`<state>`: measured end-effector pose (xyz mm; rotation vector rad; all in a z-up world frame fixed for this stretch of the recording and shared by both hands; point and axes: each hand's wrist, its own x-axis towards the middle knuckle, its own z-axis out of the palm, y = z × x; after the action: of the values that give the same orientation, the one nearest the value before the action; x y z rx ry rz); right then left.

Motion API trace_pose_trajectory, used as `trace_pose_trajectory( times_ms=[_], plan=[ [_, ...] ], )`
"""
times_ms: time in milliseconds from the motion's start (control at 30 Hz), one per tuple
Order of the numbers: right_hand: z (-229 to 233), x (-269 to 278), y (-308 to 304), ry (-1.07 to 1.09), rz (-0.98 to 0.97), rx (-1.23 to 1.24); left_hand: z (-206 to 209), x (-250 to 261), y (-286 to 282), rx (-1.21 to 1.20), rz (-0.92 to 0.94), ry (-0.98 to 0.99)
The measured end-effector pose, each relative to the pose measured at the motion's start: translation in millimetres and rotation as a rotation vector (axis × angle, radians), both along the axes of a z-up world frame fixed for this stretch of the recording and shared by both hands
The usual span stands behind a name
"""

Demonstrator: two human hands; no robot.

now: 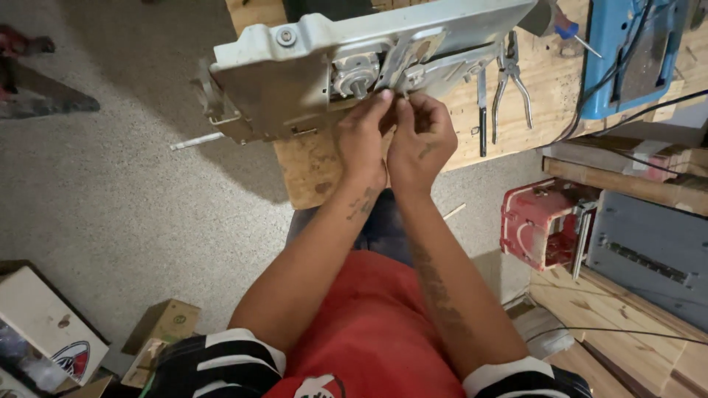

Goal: Disassembling a motor-driven tool assembly using various hand tools on a workbench.

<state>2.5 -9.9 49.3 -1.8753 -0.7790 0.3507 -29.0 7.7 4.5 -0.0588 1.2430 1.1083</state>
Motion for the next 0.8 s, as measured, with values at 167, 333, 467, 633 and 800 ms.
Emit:
trace_pose_trajectory(
  times_ms=[167, 333, 467, 633, 800],
  plan=[
    [-1, 2, 0, -0.240, 0.048, -0.064, 11, -11, 6, 0.005, -0.122, 0.009],
    [-6, 18, 1, -0.687, 0.259, -0.052, 16, -17, 7, -0.003, -0.127, -0.017],
    [-6, 19, 1, -0.671, 0.285, -0.042, 3, -15, 4, 0.018, -0.161, -0.049],
    [-18, 15, 1, -0.523, 0.208, -0.075, 9, -17, 6, -0.004, -0.136, -0.086],
    [2, -1, 5, -0.283, 0.187, -0.105, -12, -17, 0, -0.002, -0.181, -0.079]
  ],
)
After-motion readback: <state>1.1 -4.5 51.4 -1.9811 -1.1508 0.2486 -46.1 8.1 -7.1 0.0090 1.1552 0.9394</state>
